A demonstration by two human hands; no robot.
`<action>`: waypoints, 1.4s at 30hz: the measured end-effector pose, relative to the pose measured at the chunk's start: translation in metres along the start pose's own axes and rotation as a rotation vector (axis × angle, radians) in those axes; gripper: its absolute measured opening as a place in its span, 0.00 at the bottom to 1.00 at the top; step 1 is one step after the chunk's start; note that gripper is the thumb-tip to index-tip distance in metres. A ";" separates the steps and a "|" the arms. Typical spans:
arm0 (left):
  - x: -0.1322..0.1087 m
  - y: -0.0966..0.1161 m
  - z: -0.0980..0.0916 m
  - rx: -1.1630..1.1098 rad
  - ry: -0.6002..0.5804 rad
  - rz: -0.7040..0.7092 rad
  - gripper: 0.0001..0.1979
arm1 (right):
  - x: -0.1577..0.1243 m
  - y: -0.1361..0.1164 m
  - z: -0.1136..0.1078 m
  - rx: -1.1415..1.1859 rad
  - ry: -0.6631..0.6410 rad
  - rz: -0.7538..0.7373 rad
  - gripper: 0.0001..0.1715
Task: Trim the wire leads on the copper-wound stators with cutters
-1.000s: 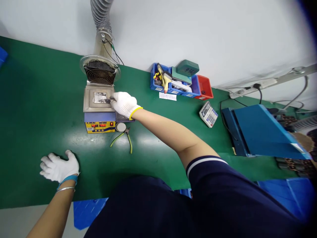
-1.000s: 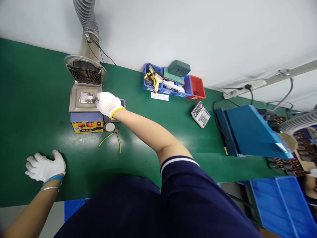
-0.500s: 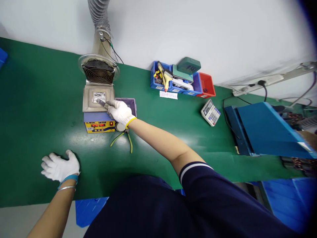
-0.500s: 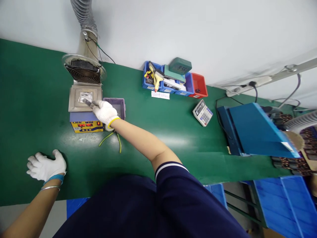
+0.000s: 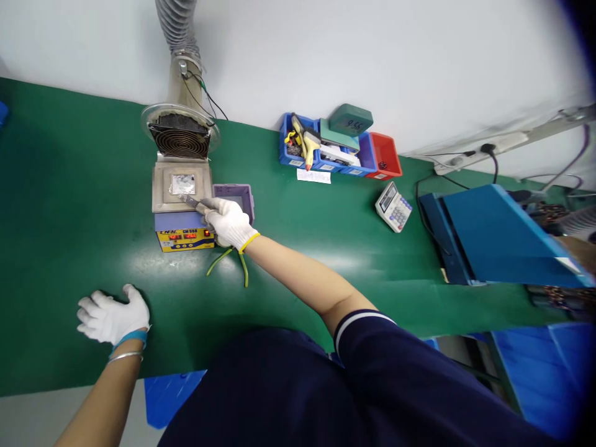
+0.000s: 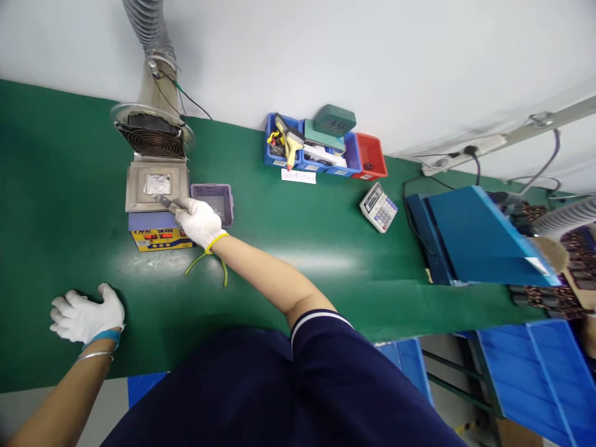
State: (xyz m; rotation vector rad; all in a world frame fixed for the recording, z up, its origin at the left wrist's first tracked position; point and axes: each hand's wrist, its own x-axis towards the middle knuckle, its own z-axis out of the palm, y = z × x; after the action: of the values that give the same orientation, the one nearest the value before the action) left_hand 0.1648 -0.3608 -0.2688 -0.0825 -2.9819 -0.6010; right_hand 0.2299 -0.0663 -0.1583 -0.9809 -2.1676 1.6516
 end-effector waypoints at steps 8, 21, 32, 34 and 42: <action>-0.002 -0.001 0.000 -0.024 -0.020 0.014 0.34 | -0.036 0.015 -0.064 -0.716 0.063 -0.016 0.24; -0.006 0.000 -0.003 -0.057 -0.045 0.023 0.33 | -0.061 0.034 -0.065 -1.175 0.072 0.073 0.27; -0.033 0.064 -0.035 -0.585 -0.171 -0.261 0.30 | -0.090 0.045 -0.022 -0.759 0.187 -0.120 0.15; -0.060 0.095 -0.042 -0.822 -0.335 -0.247 0.30 | -0.102 0.041 -0.005 -0.715 0.115 -0.261 0.11; -0.087 0.154 -0.048 -1.207 -0.474 -0.365 0.26 | -0.108 0.028 0.011 -0.863 -0.129 -0.835 0.15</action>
State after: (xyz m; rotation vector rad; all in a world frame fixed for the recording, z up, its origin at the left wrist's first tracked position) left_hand 0.2665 -0.2404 -0.1749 0.2700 -2.4719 -2.5959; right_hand 0.3143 -0.1402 -0.1662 -0.0006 -2.8305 0.3947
